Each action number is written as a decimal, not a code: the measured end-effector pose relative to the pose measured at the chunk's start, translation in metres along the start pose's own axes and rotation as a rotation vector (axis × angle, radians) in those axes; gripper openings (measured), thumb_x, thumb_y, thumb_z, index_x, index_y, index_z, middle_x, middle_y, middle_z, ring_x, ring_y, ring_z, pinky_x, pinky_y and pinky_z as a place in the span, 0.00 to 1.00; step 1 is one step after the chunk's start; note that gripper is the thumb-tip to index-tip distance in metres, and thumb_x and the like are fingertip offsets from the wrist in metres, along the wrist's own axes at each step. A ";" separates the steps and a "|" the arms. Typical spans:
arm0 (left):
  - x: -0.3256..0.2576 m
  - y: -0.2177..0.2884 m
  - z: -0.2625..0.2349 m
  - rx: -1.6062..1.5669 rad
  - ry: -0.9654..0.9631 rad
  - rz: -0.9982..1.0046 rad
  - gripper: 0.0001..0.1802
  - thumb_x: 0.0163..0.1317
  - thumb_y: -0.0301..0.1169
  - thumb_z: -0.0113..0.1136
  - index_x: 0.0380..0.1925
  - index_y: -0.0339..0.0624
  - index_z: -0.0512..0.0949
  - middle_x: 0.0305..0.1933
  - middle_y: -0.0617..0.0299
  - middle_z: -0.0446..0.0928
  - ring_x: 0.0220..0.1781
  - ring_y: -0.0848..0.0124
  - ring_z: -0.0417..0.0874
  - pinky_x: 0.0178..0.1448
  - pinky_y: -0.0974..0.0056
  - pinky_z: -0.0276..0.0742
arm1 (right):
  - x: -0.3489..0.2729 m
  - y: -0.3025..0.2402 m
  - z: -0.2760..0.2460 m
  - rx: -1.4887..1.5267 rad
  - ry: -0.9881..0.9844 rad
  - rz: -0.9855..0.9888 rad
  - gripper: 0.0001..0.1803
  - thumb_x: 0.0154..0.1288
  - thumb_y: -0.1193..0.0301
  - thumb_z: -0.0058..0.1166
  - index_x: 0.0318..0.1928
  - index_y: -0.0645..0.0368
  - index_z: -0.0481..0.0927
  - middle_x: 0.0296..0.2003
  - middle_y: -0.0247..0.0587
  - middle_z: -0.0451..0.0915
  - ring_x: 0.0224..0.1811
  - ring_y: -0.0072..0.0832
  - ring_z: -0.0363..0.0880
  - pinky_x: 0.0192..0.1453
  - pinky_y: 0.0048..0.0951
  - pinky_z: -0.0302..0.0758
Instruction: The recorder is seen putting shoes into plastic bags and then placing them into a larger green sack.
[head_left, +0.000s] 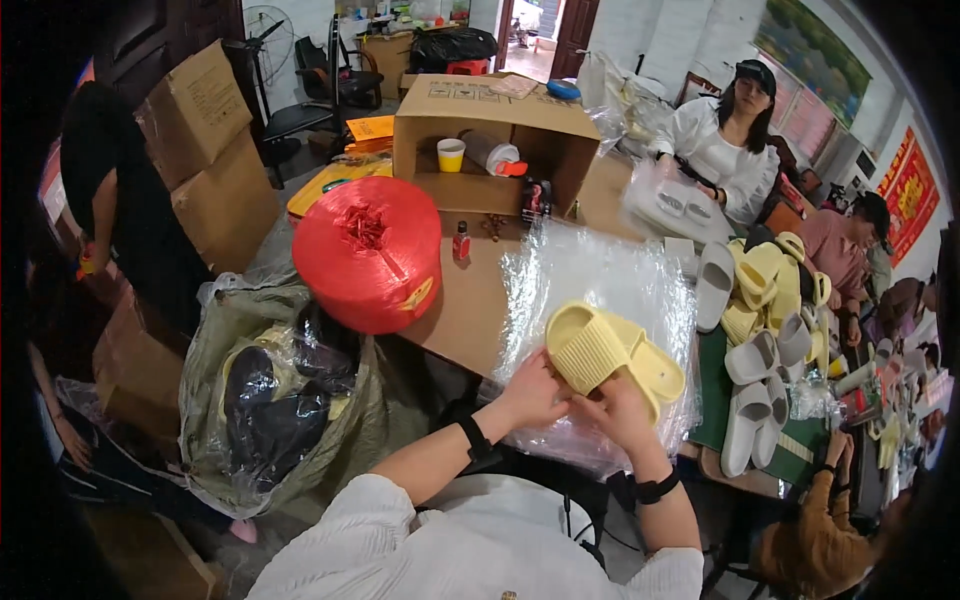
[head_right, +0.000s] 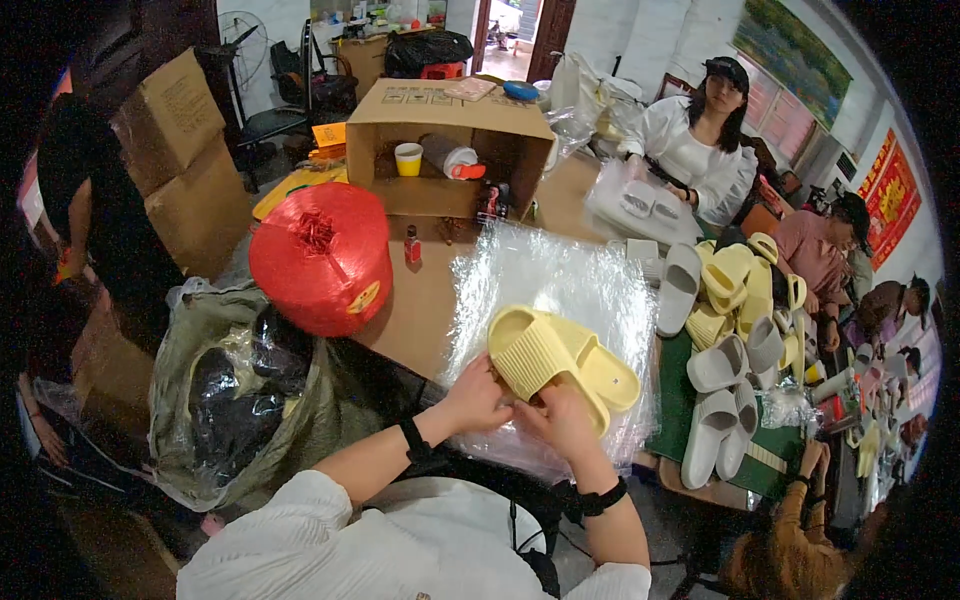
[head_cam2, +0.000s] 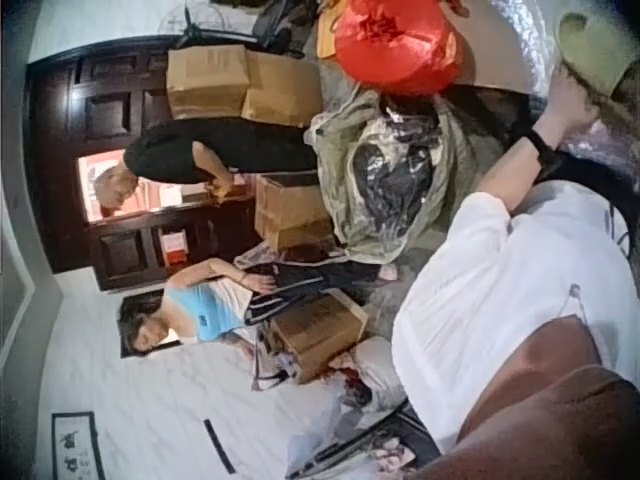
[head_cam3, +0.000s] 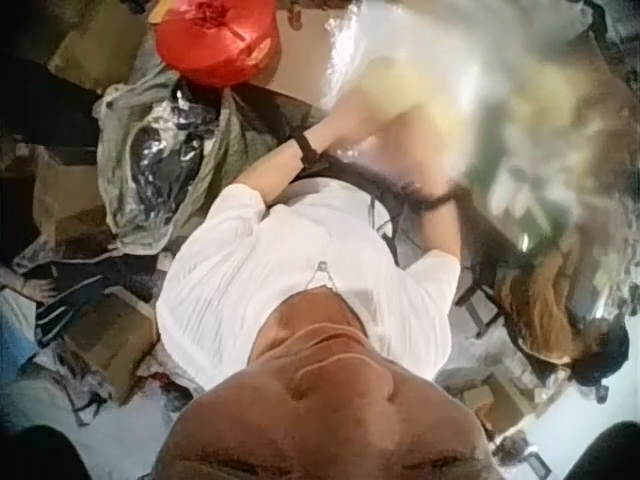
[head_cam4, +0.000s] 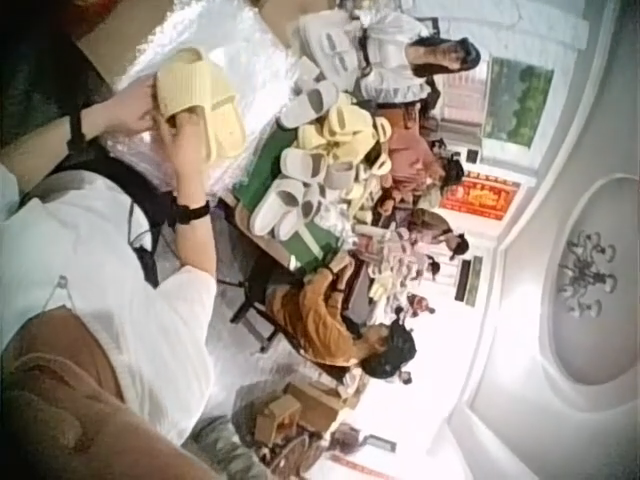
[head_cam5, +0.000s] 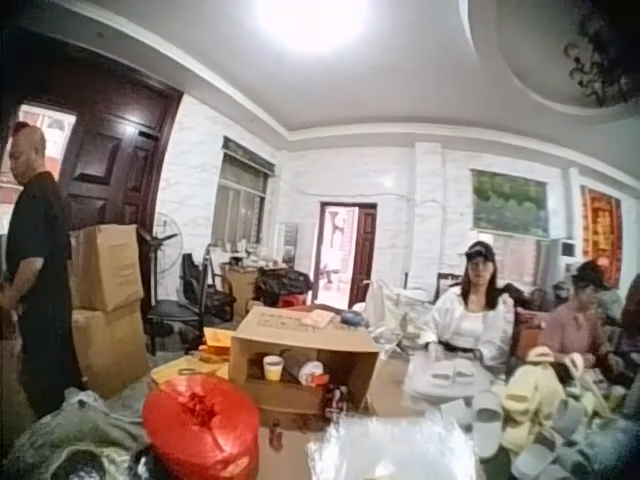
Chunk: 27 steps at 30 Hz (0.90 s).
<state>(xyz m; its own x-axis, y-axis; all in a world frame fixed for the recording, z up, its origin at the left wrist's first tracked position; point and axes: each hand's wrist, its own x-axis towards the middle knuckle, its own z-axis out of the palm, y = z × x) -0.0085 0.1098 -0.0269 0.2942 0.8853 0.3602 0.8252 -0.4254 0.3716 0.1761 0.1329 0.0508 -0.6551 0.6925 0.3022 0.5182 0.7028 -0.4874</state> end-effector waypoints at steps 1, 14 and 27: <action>-0.001 0.000 -0.002 0.025 -0.090 -0.030 0.33 0.54 0.50 0.57 0.56 0.41 0.72 0.61 0.46 0.68 0.68 0.49 0.60 0.73 0.47 0.51 | -0.002 0.000 -0.002 -0.004 0.000 0.010 0.14 0.53 0.69 0.63 0.37 0.66 0.80 0.35 0.54 0.77 0.31 0.44 0.78 0.36 0.36 0.75; 0.000 0.006 -0.003 -0.486 0.181 -0.115 0.30 0.49 0.43 0.66 0.54 0.49 0.74 0.57 0.57 0.75 0.62 0.57 0.71 0.67 0.55 0.64 | -0.011 0.000 -0.031 0.380 -0.302 0.329 0.17 0.53 0.68 0.64 0.42 0.62 0.81 0.30 0.39 0.81 0.33 0.27 0.78 0.40 0.28 0.74; 0.004 0.003 -0.003 -0.304 0.202 0.023 0.27 0.51 0.40 0.65 0.52 0.47 0.75 0.55 0.57 0.76 0.60 0.57 0.73 0.66 0.55 0.65 | 0.003 0.065 -0.035 -0.046 -0.124 0.228 0.35 0.45 0.61 0.68 0.54 0.63 0.73 0.49 0.55 0.71 0.55 0.50 0.67 0.60 0.42 0.66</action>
<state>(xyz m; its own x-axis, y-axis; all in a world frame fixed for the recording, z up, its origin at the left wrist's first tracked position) -0.0061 0.1113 -0.0217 0.1850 0.8326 0.5221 0.6297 -0.5083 0.5874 0.2273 0.1861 0.0490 -0.5791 0.8108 0.0848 0.6828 0.5393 -0.4929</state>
